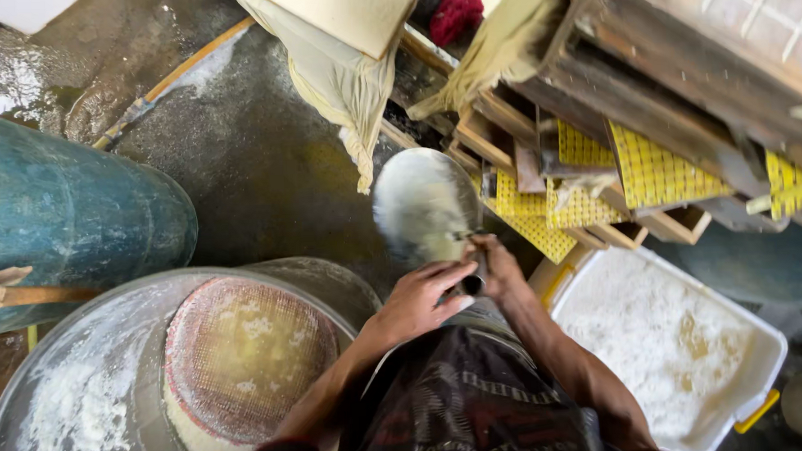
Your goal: The person scoops a white liquid from a blue barrel into a large metal basin using a ladle, then stirs the contents of the basin repeatedly. The person continues to add more liquid from the barrel and stirs the mixture throughout the clip.
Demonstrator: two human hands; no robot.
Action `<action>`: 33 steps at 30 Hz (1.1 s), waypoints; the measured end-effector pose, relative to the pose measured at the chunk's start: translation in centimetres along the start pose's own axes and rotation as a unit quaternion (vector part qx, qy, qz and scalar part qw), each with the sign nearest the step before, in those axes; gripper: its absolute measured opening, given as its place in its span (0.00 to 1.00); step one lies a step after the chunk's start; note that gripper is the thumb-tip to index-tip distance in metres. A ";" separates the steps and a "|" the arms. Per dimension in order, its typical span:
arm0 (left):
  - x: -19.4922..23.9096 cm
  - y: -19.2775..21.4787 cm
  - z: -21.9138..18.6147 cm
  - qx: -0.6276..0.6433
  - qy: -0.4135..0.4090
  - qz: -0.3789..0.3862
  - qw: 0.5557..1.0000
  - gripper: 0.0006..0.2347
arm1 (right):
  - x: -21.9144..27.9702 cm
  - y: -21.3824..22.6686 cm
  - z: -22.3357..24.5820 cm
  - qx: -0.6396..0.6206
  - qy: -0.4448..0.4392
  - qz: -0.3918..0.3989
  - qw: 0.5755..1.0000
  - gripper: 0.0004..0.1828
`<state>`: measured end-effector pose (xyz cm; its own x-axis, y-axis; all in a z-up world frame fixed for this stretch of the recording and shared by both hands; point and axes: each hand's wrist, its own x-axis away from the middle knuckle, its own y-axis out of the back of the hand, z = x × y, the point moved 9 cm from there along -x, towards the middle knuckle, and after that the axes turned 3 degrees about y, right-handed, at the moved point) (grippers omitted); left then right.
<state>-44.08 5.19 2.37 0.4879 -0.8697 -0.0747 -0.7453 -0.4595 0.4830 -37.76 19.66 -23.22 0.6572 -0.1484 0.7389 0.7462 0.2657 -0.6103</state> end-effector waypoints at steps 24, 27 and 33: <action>-7.9 35.0 26.3 0.374 0.156 -0.447 0.797 0.10 | -15.6 -35.4 -5.8 0.566 -0.197 0.330 0.730 0.37; -9.8 36.1 29.5 0.343 0.208 -0.375 0.836 0.08 | -21.0 -30.5 -3.5 0.529 -0.145 0.260 0.795 0.38; -15.6 38.8 35.7 0.272 0.208 -0.143 0.929 0.06 | -26.3 -20.7 -2.5 0.462 0.179 0.075 0.865 0.31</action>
<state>-96.81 -5.54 -8.87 0.7495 -0.6062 0.2659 -0.6230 -0.7818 -0.0262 -70.25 15.67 -30.69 0.8536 -0.2873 0.4345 0.3548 0.9314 -0.0810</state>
